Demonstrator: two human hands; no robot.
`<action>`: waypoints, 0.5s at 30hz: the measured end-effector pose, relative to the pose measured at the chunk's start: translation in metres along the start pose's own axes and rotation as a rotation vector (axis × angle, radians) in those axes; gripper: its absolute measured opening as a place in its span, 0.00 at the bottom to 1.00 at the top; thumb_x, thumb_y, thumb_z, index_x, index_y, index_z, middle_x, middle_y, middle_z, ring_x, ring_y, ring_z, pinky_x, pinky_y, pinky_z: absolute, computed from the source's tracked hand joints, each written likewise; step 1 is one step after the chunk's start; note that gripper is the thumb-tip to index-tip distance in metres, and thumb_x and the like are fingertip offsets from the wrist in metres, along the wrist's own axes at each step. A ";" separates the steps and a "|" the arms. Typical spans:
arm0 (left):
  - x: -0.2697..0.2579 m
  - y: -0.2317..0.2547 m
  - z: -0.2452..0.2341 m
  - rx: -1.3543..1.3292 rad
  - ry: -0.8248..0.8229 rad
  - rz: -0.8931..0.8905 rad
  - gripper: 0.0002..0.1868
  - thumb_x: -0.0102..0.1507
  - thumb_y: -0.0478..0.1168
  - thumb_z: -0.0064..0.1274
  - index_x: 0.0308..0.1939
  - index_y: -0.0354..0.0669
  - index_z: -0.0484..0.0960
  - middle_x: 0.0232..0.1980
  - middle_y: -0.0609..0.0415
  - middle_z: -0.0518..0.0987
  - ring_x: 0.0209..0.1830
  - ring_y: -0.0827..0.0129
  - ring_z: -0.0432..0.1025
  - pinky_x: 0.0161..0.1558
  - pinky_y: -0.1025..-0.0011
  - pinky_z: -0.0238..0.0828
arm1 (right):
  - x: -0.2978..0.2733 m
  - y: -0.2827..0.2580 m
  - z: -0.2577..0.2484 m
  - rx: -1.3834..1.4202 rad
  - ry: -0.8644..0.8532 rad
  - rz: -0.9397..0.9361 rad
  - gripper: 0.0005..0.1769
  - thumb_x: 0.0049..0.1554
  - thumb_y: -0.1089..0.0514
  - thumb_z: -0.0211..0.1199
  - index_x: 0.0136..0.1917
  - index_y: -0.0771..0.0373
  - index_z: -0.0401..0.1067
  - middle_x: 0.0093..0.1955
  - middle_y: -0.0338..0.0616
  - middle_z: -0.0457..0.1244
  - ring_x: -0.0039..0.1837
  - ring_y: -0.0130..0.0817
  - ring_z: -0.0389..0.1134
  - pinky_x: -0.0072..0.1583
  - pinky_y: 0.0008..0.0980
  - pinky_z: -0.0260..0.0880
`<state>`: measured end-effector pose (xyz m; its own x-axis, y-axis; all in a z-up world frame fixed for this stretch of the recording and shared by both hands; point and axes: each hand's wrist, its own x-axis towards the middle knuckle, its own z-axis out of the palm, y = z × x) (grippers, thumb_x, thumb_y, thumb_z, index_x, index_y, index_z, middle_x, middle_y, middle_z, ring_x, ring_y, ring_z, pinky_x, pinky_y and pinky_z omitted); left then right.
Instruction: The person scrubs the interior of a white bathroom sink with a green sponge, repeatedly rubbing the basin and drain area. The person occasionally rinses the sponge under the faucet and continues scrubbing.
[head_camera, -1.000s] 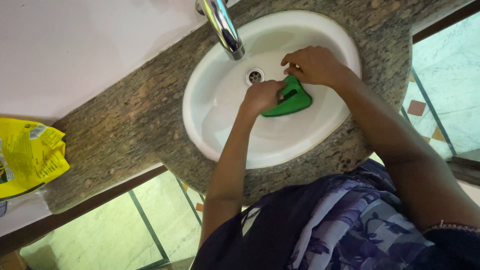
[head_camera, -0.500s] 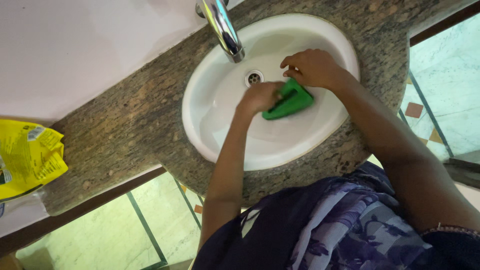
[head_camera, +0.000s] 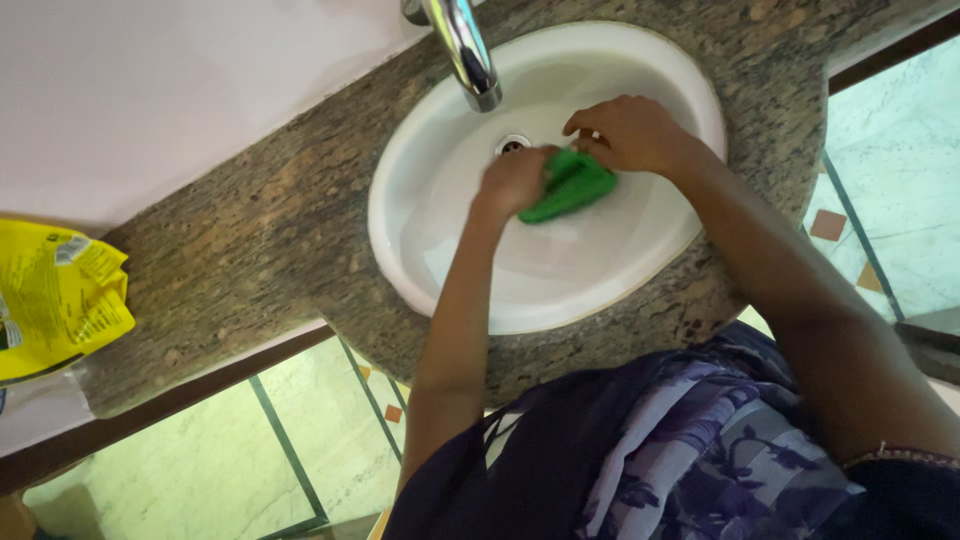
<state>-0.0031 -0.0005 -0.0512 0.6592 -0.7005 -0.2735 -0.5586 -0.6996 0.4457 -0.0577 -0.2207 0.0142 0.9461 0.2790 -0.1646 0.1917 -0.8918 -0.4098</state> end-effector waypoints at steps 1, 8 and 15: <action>-0.001 -0.011 -0.001 0.016 0.080 -0.056 0.20 0.60 0.37 0.51 0.57 0.53 0.80 0.47 0.44 0.82 0.43 0.46 0.78 0.42 0.50 0.76 | -0.002 -0.005 -0.004 0.168 -0.030 -0.051 0.16 0.61 0.49 0.60 0.61 0.53 0.77 0.48 0.40 0.73 0.47 0.37 0.76 0.51 0.43 0.75; -0.003 0.017 0.028 0.077 0.025 0.024 0.17 0.63 0.47 0.54 0.56 0.58 0.80 0.51 0.49 0.84 0.49 0.51 0.79 0.47 0.55 0.77 | -0.065 -0.100 -0.090 0.540 -0.192 -0.703 0.11 0.61 0.47 0.63 0.46 0.54 0.79 0.43 0.35 0.74 0.46 0.30 0.76 0.52 0.41 0.74; 0.003 -0.007 0.011 0.020 -0.026 -0.111 0.24 0.56 0.36 0.52 0.57 0.53 0.79 0.52 0.48 0.83 0.48 0.49 0.79 0.45 0.53 0.76 | -0.166 -0.197 -0.116 0.798 -0.328 -1.512 0.25 0.63 0.43 0.65 0.32 0.59 0.64 0.37 0.41 0.60 0.44 0.43 0.68 0.43 0.40 0.63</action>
<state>-0.0024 0.0008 -0.0647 0.7042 -0.6218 -0.3427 -0.4932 -0.7756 0.3940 -0.2226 -0.1326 0.2261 -0.0382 0.7753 0.6304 0.5217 0.5535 -0.6492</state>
